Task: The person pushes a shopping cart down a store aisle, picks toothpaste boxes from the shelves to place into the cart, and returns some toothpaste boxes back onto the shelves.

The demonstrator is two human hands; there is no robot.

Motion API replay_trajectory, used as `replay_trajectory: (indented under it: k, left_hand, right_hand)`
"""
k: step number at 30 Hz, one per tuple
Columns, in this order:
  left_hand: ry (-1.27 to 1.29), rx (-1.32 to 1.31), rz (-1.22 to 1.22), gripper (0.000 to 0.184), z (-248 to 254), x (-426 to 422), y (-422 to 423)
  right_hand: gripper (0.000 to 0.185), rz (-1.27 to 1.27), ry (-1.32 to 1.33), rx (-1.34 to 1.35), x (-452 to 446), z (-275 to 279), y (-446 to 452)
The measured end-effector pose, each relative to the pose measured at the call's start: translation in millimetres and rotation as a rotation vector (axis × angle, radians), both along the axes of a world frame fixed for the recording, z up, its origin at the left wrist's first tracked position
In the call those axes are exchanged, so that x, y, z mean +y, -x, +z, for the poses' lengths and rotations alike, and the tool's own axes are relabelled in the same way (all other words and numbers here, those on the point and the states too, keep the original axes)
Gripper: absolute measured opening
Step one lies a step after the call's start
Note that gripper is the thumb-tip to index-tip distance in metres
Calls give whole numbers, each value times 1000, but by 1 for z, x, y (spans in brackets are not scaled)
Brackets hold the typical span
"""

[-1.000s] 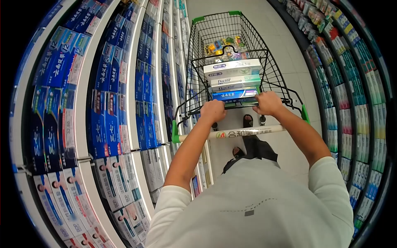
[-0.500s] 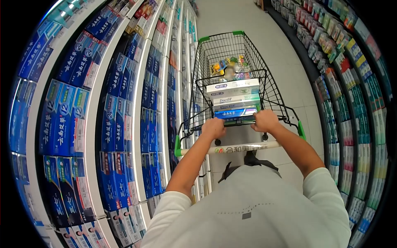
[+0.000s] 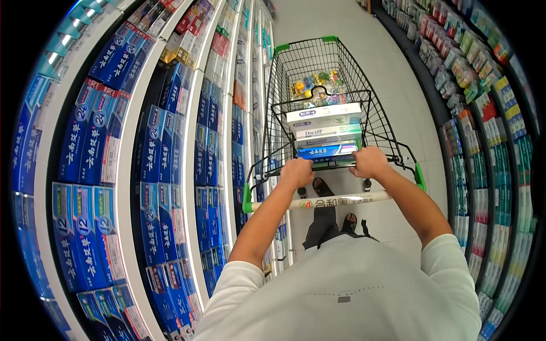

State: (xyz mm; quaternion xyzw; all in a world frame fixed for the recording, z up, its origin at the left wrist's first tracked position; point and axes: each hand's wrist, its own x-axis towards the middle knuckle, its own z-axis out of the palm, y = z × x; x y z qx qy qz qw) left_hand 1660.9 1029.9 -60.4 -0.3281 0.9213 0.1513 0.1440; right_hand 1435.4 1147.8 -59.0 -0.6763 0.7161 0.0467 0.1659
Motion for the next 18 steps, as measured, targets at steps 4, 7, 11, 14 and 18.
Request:
replay_trajectory:
  k: [4,7,11,14,18]
  left_hand:
    - [-68,-23,34,24,-4,-35,15]
    - [-79,-18,28,24,-6,-61,23]
    - [-111,16,-28,29,-4,-94,32]
    - [-108,30,-25,29,-9,-114,38]
    - [-143,55,-41,29,-10,-136,48]
  right_hand:
    - [40,18,-7,5,-35,-10,16]
    - [38,24,-32,19,-61,-5,25]
    - [39,12,-46,23,-85,-3,33]
    - [39,12,-25,41,-109,-6,40]
    - [38,25,12,59,-128,-10,52]
